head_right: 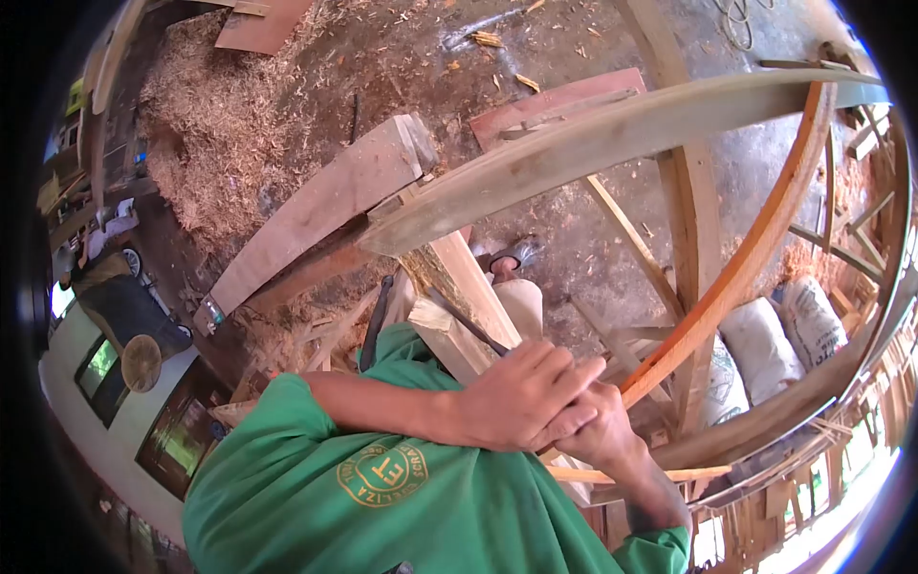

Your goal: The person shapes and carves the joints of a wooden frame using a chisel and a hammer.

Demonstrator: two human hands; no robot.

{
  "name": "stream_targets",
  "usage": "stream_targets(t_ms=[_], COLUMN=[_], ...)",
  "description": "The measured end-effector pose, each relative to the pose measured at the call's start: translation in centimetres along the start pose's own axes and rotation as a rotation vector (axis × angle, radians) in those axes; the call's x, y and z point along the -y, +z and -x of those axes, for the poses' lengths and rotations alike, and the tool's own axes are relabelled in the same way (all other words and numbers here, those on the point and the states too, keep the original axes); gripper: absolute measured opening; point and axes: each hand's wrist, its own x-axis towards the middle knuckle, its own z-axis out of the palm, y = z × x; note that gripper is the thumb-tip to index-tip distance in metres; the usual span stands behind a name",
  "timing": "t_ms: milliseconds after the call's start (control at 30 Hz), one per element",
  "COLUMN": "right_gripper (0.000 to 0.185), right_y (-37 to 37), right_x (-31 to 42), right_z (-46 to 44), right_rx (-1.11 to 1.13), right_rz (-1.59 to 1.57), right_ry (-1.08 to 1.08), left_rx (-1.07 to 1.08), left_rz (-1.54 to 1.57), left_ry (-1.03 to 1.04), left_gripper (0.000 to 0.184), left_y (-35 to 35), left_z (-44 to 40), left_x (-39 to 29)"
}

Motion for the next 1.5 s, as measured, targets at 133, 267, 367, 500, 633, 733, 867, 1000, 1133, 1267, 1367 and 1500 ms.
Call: stream_targets(t_ms=[133, 267, 367, 500, 633, 733, 867, 1000, 1133, 1267, 1367, 1500], right_gripper=[0.028, 0.032, 0.036, 0.037, 0.037, 0.037, 0.037, 0.038, 0.039, 0.040, 0.040, 0.051], right_y=[0.8, 1.6, 0.3, -2.0, -1.0, 0.2, 1.0, 0.2, -0.4, -1.4, -2.7, -0.6], right_x=[0.4, 2.5, 4.2, 4.6, 4.4, 4.1, 4.1, 4.4, 4.3, 4.7, 7.5, 9.3], right_z=[-2.8, -5.9, -3.9, 0.3, 2.0, 2.9, 4.0, 4.3, 3.5, 2.4, 1.6, 0.9], right_rx=[0.031, 0.007, -0.136, -0.256, -0.426, -0.480, -0.427, -0.403, -0.477, -0.452, -0.408, -0.313], right_rz=[0.008, -0.303, -0.163, -0.037, -0.045, -0.076, -0.082, -0.084, -0.145, -0.096, 0.042, -0.338], right_ry=[-0.140, -0.152, 0.109, 0.157, 0.145, 0.177, 0.244, 0.318, 0.315, 0.271, 0.199, 0.156], left_rx=[-0.021, -0.212, -0.303, -0.543, -0.082, 0.135, 0.138, 0.069, -0.135, 0.210, -0.115, -0.107], left_rz=[-0.119, -0.134, 0.082, -0.039, -0.063, 0.122, -0.112, 0.340, 0.820, 0.101, -0.665, -0.302], left_ry=[-0.097, 0.175, 0.428, -0.411, -0.741, -0.787, -0.599, -0.804, -0.670, -0.597, -0.211, 0.350], left_gripper=[0.049, 0.034, 0.016, 0.024, 0.042, 0.046, 0.032, 0.028, 0.017, 0.034, 0.048, 0.057], left_y=[-1.4, -5.9, -9.3, -13.8, -15.0, -14.6, -14.5, -14.7, -20.1, -20.9, -19.1, -12.3], left_z=[0.4, 2.4, 5.7, 6.6, 7.4, 5.7, 5.2, 5.9, 6.0, 6.6, 5.9, 4.7], left_x=[0.2, -0.4, -0.5, 1.2, 8.5, 9.3, 9.5, 10.2, 7.0, 5.0, 1.9, -3.3])
